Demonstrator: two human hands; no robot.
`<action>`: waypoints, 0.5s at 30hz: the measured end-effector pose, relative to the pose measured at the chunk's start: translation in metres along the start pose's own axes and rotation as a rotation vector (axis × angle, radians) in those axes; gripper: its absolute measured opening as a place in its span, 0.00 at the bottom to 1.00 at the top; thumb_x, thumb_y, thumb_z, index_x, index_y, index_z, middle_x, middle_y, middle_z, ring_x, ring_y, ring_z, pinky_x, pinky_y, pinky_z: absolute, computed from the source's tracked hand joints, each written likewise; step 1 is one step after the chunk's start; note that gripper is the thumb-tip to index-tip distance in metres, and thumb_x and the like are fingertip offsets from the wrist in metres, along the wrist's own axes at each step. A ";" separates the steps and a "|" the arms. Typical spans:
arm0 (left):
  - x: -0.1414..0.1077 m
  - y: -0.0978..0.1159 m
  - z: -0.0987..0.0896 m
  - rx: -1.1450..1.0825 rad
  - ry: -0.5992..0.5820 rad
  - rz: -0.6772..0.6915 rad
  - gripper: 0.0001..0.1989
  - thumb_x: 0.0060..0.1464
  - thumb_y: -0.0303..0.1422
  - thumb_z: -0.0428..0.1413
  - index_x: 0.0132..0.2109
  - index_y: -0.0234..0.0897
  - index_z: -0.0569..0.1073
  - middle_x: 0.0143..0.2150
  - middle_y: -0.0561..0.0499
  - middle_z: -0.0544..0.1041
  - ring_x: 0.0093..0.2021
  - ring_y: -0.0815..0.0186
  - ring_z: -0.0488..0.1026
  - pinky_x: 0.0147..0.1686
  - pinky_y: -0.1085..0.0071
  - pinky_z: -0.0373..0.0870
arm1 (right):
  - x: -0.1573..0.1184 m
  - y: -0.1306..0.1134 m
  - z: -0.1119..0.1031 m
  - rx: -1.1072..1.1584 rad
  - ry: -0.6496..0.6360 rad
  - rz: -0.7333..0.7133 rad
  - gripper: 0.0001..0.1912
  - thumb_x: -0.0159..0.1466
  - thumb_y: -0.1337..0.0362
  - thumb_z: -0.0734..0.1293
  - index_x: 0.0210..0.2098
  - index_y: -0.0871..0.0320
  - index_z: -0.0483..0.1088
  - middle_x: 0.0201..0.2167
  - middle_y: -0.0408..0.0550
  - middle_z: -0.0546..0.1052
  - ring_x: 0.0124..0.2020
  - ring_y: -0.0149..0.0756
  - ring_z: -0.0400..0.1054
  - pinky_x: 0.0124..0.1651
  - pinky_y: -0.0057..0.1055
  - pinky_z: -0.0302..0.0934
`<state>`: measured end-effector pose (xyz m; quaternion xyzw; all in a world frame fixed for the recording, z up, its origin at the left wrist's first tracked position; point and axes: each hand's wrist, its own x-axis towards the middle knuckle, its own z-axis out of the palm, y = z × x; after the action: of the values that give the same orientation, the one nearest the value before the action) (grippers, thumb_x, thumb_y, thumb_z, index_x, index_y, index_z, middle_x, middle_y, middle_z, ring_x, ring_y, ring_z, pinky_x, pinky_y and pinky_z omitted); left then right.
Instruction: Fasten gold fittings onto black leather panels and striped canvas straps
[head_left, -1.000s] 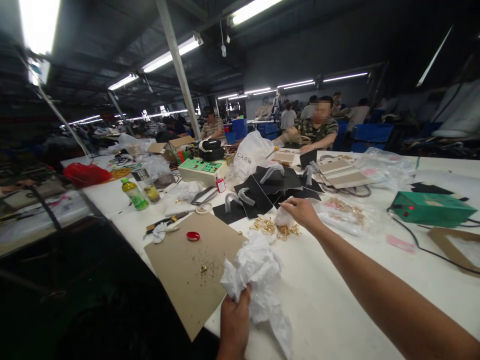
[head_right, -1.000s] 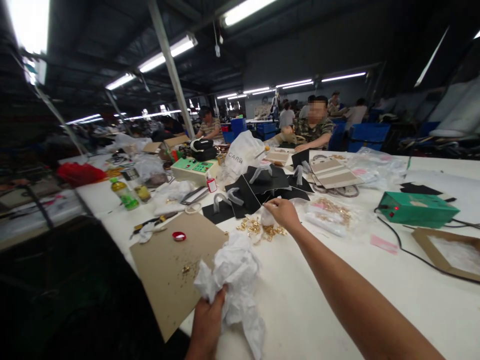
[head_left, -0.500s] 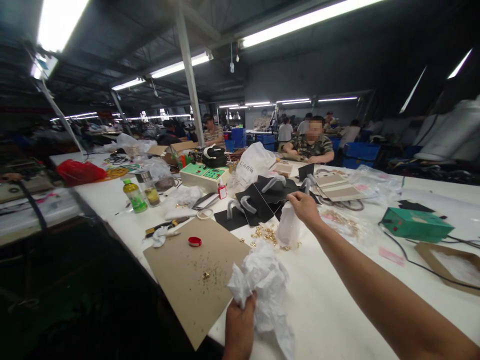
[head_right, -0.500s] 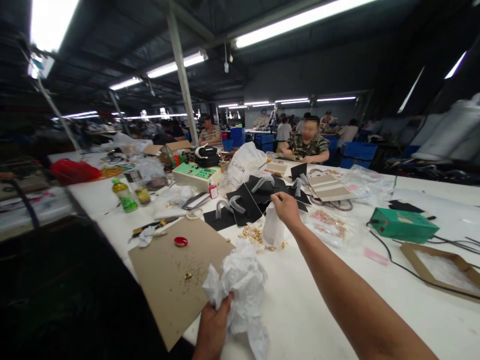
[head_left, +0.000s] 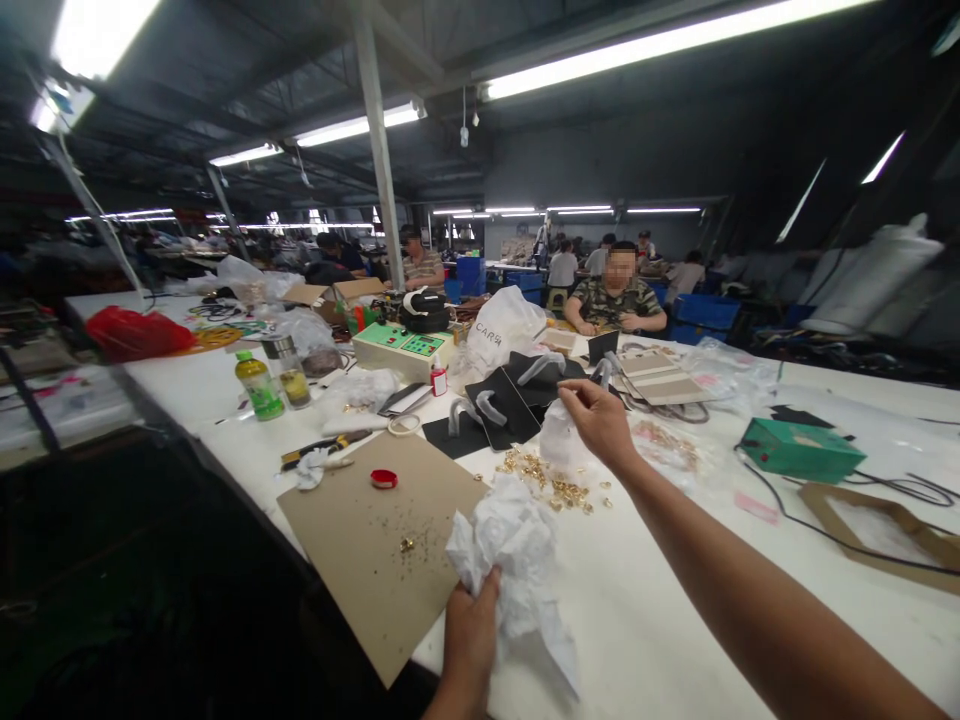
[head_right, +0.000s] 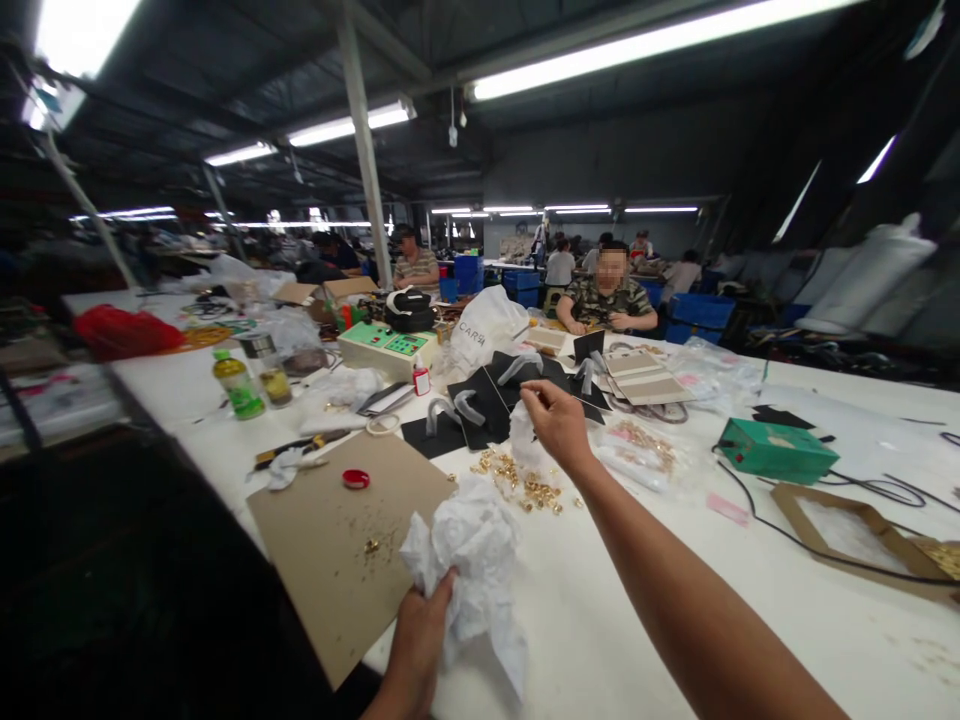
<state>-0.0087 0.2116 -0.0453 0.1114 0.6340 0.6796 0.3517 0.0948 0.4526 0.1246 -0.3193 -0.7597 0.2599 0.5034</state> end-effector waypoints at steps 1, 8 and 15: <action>0.001 0.002 -0.001 -0.036 -0.024 -0.052 0.24 0.53 0.38 0.68 0.52 0.28 0.78 0.53 0.37 0.81 0.57 0.51 0.77 0.59 0.63 0.71 | -0.018 -0.008 0.006 0.023 -0.052 -0.010 0.23 0.66 0.48 0.66 0.47 0.60 0.80 0.32 0.48 0.77 0.29 0.33 0.64 0.35 0.29 0.57; -0.005 0.024 -0.020 -0.464 -0.275 -0.456 0.33 0.57 0.53 0.64 0.57 0.30 0.77 0.44 0.39 0.83 0.45 0.52 0.82 0.44 0.63 0.80 | -0.178 -0.049 0.056 0.298 -0.960 0.020 0.06 0.63 0.64 0.71 0.39 0.55 0.81 0.30 0.40 0.79 0.29 0.26 0.68 0.36 0.22 0.59; -0.015 0.010 -0.022 -0.297 -0.252 -0.259 0.37 0.37 0.36 0.74 0.55 0.28 0.76 0.44 0.38 0.83 0.46 0.47 0.82 0.46 0.60 0.78 | -0.147 -0.026 0.026 0.323 -0.945 0.281 0.21 0.65 0.49 0.71 0.49 0.56 0.80 0.39 0.46 0.81 0.38 0.32 0.72 0.42 0.26 0.64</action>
<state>-0.0145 0.1861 -0.0353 0.0599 0.4874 0.6953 0.5249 0.1069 0.3240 0.0455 -0.1841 -0.8041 0.5548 0.1084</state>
